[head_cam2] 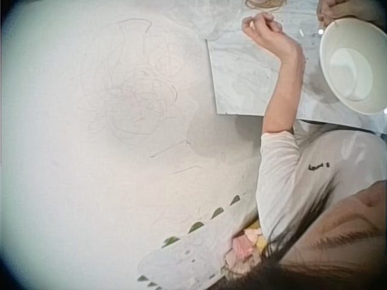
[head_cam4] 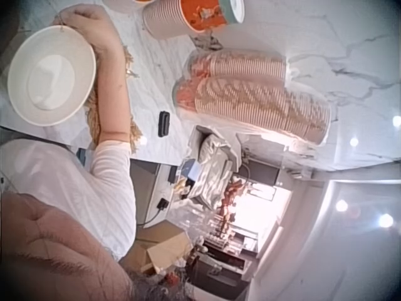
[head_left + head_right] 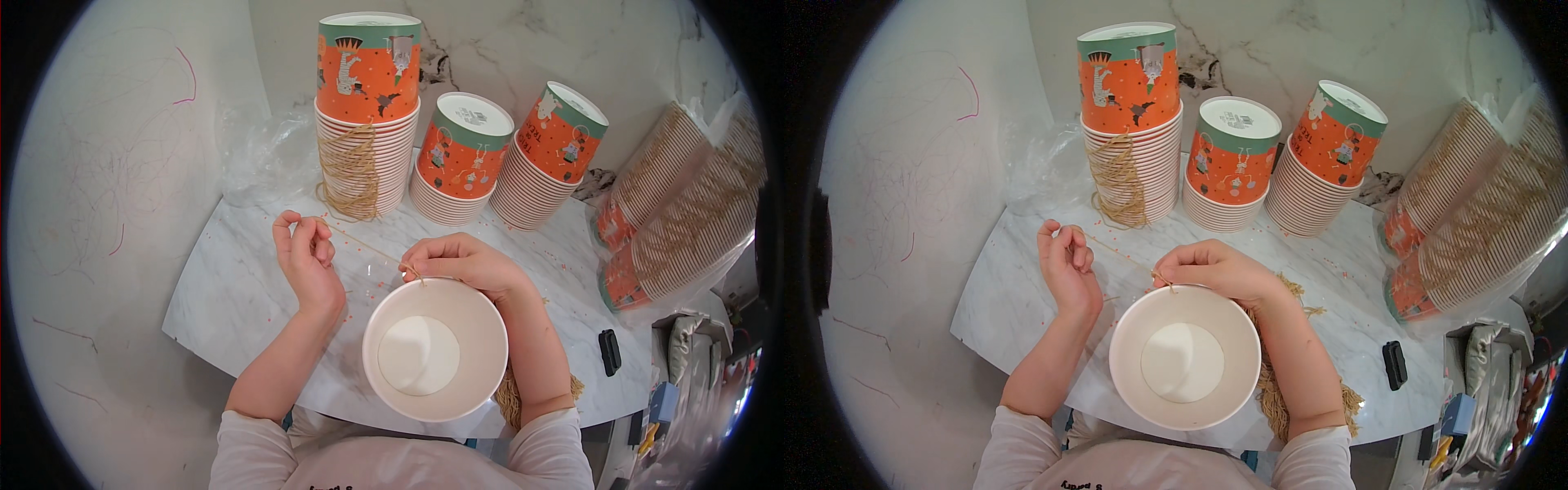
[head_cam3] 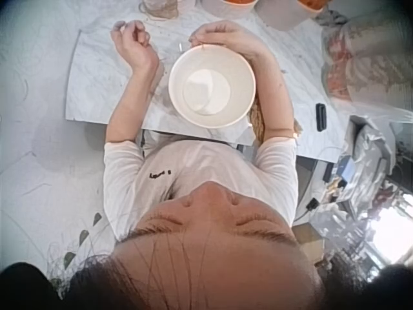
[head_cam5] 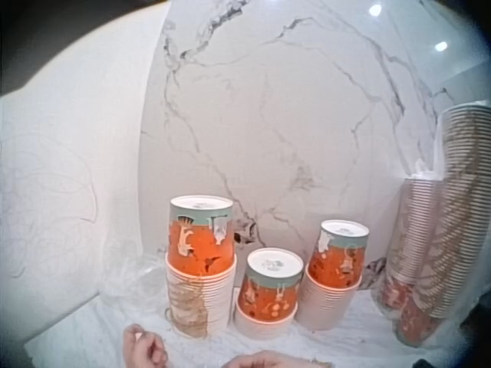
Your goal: Attaching cord handles to decorative paper buckets by threading the ends through pre-punched holes.
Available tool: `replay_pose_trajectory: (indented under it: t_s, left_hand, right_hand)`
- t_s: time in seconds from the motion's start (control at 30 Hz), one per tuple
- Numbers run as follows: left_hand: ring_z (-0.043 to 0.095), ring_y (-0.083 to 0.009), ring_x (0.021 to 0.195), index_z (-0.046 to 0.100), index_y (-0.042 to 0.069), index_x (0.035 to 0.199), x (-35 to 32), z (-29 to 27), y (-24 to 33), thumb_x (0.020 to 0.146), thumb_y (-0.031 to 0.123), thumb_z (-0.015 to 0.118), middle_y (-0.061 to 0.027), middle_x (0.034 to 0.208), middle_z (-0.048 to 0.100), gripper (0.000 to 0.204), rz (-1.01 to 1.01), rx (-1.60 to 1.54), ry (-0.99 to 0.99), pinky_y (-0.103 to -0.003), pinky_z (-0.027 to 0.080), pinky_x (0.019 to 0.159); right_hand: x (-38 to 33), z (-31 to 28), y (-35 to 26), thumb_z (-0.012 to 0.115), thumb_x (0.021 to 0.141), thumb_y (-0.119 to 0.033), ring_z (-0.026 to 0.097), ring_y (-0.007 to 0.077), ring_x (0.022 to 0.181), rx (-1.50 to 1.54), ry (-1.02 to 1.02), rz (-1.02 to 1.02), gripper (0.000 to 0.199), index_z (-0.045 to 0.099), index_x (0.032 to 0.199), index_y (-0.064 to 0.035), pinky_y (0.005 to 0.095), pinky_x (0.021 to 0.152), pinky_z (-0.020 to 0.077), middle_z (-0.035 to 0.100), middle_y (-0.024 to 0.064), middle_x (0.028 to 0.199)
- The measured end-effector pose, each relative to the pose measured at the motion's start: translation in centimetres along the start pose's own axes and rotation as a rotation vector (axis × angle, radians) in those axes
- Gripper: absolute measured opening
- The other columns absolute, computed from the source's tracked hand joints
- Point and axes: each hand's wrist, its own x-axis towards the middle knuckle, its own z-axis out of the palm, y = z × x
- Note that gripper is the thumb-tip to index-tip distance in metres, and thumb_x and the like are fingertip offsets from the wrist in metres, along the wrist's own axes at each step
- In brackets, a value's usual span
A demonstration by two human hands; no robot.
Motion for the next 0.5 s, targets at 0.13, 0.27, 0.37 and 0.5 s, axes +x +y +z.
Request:
replay_pose_trajectory:
  t_s: [0.13,0.27,0.37,0.5]
  left_hand:
    - [0.037,-0.0048,0.058,0.047,0.012,0.115,0.3,-0.8,-0.3,0.094,0.008,0.055,-0.0027,0.086,0.057,0.023,0.002,0.024,-0.025,-0.021,0.030,0.053]
    - [0.054,-0.0161,0.104,0.051,0.007,0.124,0.0,0.0,-0.5,0.086,0.007,0.057,-0.0073,0.109,0.060,0.038,0.031,0.432,-0.081,-0.030,0.040,0.097]
    - [0.052,-0.0191,0.123,0.059,0.003,0.121,-0.2,-0.3,-0.9,0.088,0.007,0.054,-0.0092,0.120,0.061,0.033,0.027,0.510,-0.386,-0.033,0.036,0.108]
    - [0.059,-0.0157,0.113,0.065,0.000,0.113,-0.9,0.3,-0.2,0.093,0.008,0.052,-0.0076,0.117,0.066,0.025,-0.337,0.464,-0.848,-0.031,0.042,0.101]
  right_hand:
    - [0.2,-0.1,0.1,0.071,0.095,-0.012,0.065,0.0096,0.094,0.037,0.024,0.004,0.011,0.071,0.094,-0.0016,0.0242,0.083,0.0512,0.069,0.0037,0.104]
    - [0.4,-0.2,0.4,0.068,0.096,-0.014,0.064,0.0070,0.084,-0.033,0.036,-0.041,0.014,0.070,0.098,-0.0006,0.0234,0.075,0.0513,0.069,0.0007,0.094]
    - [0.5,-0.4,0.5,0.069,0.095,-0.015,0.063,0.0063,0.082,-0.036,0.045,-0.052,0.014,0.070,0.098,-0.0011,0.0224,0.073,0.0507,0.070,0.0004,0.094]
    - [0.2,-1.0,0.4,0.072,0.094,-0.013,0.064,0.0068,0.086,-0.038,0.067,-0.044,0.011,0.069,0.095,-0.0030,0.0217,0.077,0.0511,0.070,0.0014,0.096]
